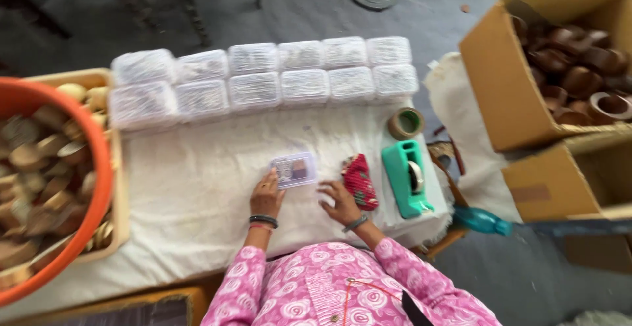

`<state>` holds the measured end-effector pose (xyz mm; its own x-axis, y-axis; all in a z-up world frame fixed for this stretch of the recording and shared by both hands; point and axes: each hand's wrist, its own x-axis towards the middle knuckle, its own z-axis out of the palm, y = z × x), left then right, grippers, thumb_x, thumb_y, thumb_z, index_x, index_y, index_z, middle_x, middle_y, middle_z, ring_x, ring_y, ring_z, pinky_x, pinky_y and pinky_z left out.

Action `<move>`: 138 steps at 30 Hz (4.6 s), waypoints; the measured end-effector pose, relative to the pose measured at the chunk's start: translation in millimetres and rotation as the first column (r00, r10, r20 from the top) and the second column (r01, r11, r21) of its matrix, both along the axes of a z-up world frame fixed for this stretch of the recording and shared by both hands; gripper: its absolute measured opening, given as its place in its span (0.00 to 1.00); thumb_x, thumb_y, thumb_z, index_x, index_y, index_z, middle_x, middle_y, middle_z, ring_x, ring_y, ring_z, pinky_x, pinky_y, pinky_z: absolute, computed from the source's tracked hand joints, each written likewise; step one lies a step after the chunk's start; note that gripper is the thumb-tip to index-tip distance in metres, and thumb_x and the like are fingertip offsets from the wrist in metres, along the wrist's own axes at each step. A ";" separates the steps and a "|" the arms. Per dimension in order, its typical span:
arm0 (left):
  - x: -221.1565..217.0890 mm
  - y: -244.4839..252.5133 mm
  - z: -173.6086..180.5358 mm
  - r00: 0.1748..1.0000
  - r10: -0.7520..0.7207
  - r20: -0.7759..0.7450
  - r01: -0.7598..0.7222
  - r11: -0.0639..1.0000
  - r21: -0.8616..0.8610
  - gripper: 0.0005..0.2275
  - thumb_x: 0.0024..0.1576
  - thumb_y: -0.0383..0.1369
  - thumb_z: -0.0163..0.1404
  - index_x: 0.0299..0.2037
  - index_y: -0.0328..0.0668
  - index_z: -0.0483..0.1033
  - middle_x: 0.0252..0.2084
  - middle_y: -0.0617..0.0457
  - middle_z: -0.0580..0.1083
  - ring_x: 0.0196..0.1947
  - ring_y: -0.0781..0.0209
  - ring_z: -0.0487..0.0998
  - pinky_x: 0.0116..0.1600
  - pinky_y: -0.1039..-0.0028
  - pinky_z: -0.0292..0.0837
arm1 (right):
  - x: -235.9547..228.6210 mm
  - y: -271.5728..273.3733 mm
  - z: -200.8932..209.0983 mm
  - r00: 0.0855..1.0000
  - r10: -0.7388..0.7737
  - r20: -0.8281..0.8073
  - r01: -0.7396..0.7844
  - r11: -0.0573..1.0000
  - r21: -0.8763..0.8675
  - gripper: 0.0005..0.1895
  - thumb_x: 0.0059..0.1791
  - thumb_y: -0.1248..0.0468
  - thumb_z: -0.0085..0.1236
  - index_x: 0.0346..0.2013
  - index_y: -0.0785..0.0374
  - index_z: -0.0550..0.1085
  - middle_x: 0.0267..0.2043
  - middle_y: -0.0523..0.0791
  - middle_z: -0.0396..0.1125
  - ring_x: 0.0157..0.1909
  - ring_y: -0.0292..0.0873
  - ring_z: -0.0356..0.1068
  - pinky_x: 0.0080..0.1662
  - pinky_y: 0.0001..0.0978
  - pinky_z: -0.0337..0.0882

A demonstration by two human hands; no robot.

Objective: The person wipes wooden carved items with a red cloth, places them into small plastic containers, and wraps the containers in bubble wrap. They handle the items one at a time, wiping them before placing them in the containers and then wrapping the containers.

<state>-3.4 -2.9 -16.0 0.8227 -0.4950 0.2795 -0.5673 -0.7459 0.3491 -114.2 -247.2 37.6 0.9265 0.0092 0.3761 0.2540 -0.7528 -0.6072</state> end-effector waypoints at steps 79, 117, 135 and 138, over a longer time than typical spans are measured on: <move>-165.9 -230.0 96.1 0.300 -0.656 -0.692 0.627 0.683 -0.375 0.26 0.58 0.43 0.55 0.64 0.42 0.68 0.56 0.37 0.75 0.50 0.46 0.80 0.58 0.61 0.74 | -181.5 -285.2 -133.6 0.744 -0.379 -0.551 0.239 -0.619 0.748 0.03 0.52 0.68 0.55 0.40 0.63 0.72 0.32 0.45 0.69 0.33 0.44 0.70 0.40 0.41 0.75; -143.5 -165.0 126.5 0.427 -0.719 -0.548 -0.112 0.559 -0.821 0.06 0.58 0.15 0.49 0.41 0.31 0.73 0.42 0.55 0.71 0.40 0.67 0.78 0.46 0.77 0.78 | -109.9 -272.6 7.2 0.673 -0.685 -0.277 0.643 0.357 0.678 0.05 0.51 0.71 0.58 0.41 0.68 0.78 0.33 0.40 0.70 0.32 0.31 0.68 0.36 0.27 0.74; -60.8 -134.2 45.8 0.434 -0.515 -0.739 -0.668 0.366 -0.648 0.13 0.63 0.30 0.48 0.57 0.40 0.73 0.35 0.59 0.67 0.25 0.71 0.65 0.27 0.78 0.64 | -71.8 -150.5 128.7 0.924 -0.147 -0.353 -0.019 0.904 -0.426 0.35 0.36 0.68 0.65 0.58 0.46 0.74 0.51 0.42 0.67 0.64 0.47 0.58 0.63 0.56 0.48; -69.6 -137.8 43.8 0.832 -0.368 -0.415 0.057 0.801 -0.596 0.18 0.59 0.36 0.63 0.54 0.35 0.77 0.36 0.53 0.76 0.43 0.67 0.77 0.48 0.75 0.72 | -70.6 -156.4 134.6 0.971 -0.159 -0.177 0.068 0.898 -0.434 0.23 0.39 0.68 0.65 0.47 0.48 0.79 0.42 0.39 0.70 0.58 0.45 0.64 0.62 0.53 0.54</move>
